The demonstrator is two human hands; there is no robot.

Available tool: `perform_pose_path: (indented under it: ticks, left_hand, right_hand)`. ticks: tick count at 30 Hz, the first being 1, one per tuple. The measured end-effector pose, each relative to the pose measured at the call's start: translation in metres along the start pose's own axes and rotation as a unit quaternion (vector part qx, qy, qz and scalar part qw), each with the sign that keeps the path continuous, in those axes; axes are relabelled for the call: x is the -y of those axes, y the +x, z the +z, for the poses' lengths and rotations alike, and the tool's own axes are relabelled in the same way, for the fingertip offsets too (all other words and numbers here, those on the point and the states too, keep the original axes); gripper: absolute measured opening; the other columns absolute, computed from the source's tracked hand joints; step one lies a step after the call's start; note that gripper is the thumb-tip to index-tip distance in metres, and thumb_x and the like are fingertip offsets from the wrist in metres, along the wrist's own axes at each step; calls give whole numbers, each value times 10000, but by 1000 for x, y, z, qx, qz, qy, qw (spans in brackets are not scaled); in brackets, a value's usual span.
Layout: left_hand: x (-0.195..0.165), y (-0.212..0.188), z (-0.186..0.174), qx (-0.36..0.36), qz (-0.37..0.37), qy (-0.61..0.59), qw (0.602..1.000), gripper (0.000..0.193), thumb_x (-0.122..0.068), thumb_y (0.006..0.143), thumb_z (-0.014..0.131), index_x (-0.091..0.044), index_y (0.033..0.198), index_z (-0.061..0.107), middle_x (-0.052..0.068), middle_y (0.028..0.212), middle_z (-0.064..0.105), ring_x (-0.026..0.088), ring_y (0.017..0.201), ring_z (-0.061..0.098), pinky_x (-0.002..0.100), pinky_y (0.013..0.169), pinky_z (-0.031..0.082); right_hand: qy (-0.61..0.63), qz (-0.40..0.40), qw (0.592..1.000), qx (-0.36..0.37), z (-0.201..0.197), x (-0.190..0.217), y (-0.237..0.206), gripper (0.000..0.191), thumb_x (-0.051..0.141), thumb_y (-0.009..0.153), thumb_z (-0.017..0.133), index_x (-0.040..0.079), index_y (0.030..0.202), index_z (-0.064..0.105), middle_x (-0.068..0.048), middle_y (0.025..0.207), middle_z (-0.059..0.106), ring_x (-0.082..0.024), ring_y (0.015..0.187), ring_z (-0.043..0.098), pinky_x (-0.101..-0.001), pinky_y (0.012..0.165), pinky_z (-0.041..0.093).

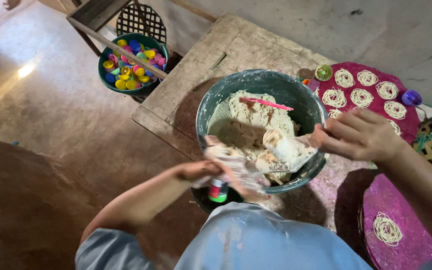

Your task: The person scoops dough from a metal bowl and extrudes it through a handheld press to form spiral noodle shapes onto purple trays. They repeatedly refill the press and arrange the formed noodles in neat rows across multiple trays.

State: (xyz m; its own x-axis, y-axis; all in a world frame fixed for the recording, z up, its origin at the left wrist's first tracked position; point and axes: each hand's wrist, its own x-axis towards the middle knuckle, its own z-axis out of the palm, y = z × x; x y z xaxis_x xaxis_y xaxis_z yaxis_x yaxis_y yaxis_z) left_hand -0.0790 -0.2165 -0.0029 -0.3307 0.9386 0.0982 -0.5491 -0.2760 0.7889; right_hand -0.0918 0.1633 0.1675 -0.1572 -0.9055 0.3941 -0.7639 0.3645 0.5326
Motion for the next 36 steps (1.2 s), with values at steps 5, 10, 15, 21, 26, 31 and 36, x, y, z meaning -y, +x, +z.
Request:
perform_pose_path:
  ticks: [5, 10, 15, 21, 26, 31, 36]
  left_hand:
    - [27, 31, 27, -245, 29, 80, 966, 253, -97, 918, 674, -5, 1153, 652, 82, 943, 631, 178, 801, 624, 346, 726, 521]
    - [9, 30, 39, -300, 58, 131, 943, 182, -68, 920, 631, -38, 1100, 625, 40, 906, 619, 134, 780, 609, 315, 697, 523]
    - [5, 33, 43, -321, 80, 124, 935, 164, 0, 882, 649, -2, 1046, 638, 75, 871, 618, 157, 753, 608, 336, 657, 514]
    - [8, 29, 26, -351, 130, 295, 879, 253, -35, 898, 672, -29, 1151, 679, 18, 996, 667, 86, 875, 621, 295, 756, 536]
    - [2, 15, 4, -503, 141, 216, 825, 214, -38, 864, 675, -41, 1077, 654, 16, 847, 635, 124, 712, 586, 355, 644, 482]
    - [4, 24, -24, -534, 357, 505, 577, 73, 11, 895, 715, -30, 943, 679, 58, 908, 689, 221, 903, 638, 435, 1150, 455]
    - [19, 36, -33, -565, 366, 468, 573, 103, -10, 874, 699, -25, 974, 684, 86, 996, 700, 251, 1025, 625, 407, 1064, 466]
  right_hand:
    - [10, 153, 987, -40, 2, 16, 16, 487, 357, 809, 807, 239, 1266, 689, -127, 1340, 589, -251, 1266, 483, -434, 1057, 412]
    - [116, 207, 965, -113, -15, 67, 18, 441, 78, 923, 781, 340, 1275, 731, -109, 1466, 444, -277, 1401, 315, -444, 1152, 375]
    - [117, 217, 967, -63, -20, 76, 26, 424, 104, 890, 771, 316, 1257, 759, -97, 1446, 438, -321, 1332, 342, -452, 1114, 388]
    - [86, 199, 972, -93, -14, 68, 41, 546, -85, 886, 691, 286, 1282, 748, -105, 1438, 426, -338, 1328, 352, -470, 1091, 437]
    - [319, 409, 855, 5, 18, 71, 36, 538, -45, 811, 582, 62, 1339, 581, -166, 1215, 528, -344, 1084, 613, -440, 882, 530]
    - [293, 324, 786, 437, 107, 122, 37, 356, 430, 891, 659, 83, 972, 658, -124, 954, 687, -332, 894, 698, -449, 744, 575]
    - [281, 308, 802, 427, 144, 118, 28, 260, 249, 959, 582, 26, 1093, 567, -143, 879, 691, -329, 797, 715, -448, 679, 592]
